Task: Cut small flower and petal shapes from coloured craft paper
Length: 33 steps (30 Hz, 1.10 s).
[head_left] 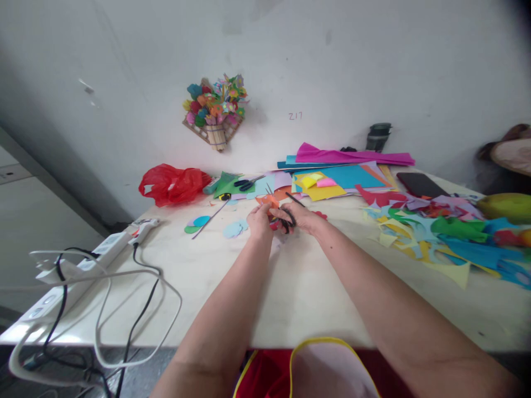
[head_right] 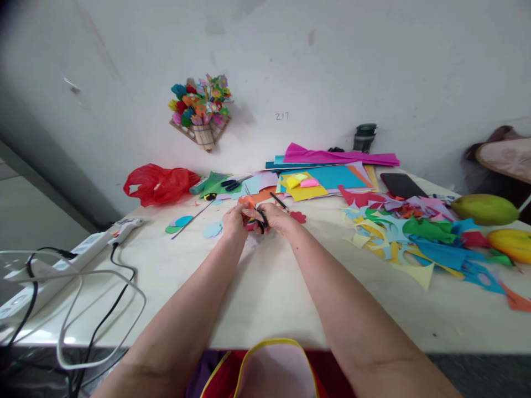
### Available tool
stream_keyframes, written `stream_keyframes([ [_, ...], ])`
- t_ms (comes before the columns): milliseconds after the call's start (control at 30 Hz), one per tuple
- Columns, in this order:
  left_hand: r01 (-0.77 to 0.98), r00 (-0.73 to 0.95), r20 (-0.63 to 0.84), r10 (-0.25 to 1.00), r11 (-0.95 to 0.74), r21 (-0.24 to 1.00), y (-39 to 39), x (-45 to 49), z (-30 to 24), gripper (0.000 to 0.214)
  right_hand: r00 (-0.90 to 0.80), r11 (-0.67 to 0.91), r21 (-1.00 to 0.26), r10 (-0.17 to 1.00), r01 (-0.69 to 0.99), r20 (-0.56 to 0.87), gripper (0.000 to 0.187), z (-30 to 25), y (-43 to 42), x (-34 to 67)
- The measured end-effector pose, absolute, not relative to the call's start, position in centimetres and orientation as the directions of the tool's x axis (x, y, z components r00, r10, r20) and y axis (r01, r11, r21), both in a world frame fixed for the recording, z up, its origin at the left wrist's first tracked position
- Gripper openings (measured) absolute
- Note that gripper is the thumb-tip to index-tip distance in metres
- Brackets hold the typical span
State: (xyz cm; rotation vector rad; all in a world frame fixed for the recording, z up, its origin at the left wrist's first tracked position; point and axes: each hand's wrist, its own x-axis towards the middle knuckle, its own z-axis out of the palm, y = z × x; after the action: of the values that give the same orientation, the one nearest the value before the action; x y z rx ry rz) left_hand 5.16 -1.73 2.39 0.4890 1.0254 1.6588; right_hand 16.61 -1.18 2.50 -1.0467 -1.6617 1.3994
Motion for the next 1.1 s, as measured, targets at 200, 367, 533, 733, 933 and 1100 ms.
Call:
stream_keyframes([
  [200, -0.562, -0.324, -0.177, 0.929, -0.039, 0.826, -1.9, 5.2, 2.6, 0.03, -0.401, 0.085, -0.985, 0.916, 0.148, 0.019, 0.049, 2.5, -1.3, 16.4],
  [367, -0.565, -0.328, -0.166, 0.93, -0.052, 0.824, -1.9, 5.2, 2.5, 0.033, -0.384, 0.079, -0.984, 0.923, 0.161, 0.012, 0.051, 2.6, -1.2, 16.1],
  [533, -0.568, -0.341, -0.15, 0.928, -0.076, 0.819, -1.8, 5.2, 2.4, 0.033, -0.363, 0.071, -0.984, 0.932, 0.161, 0.008, 0.052, 2.6, -1.3, 15.9],
  [733, -0.565, -0.354, -0.165, 0.92, -0.07, 0.822, -1.3, 5.0, 2.2, 0.029, -0.347, 0.072, -0.984, 0.938, 0.166, 0.01, 0.05, 2.8, -1.5, 15.7],
  [933, -0.561, -0.36, -0.119, 0.925, -0.113, 0.82, -0.9, 4.7, 1.8, 0.025, -0.33, 0.053, -0.983, 0.944, 0.175, -0.007, 0.049, 3.0, -1.5, 15.6],
  [1100, -0.553, -0.353, -0.087, 0.931, -0.133, 0.823, -0.8, 4.5, 1.8, 0.023, -0.333, 0.053, -0.981, 0.943, 0.184, -0.011, 0.047, 2.7, -1.1, 15.7],
])
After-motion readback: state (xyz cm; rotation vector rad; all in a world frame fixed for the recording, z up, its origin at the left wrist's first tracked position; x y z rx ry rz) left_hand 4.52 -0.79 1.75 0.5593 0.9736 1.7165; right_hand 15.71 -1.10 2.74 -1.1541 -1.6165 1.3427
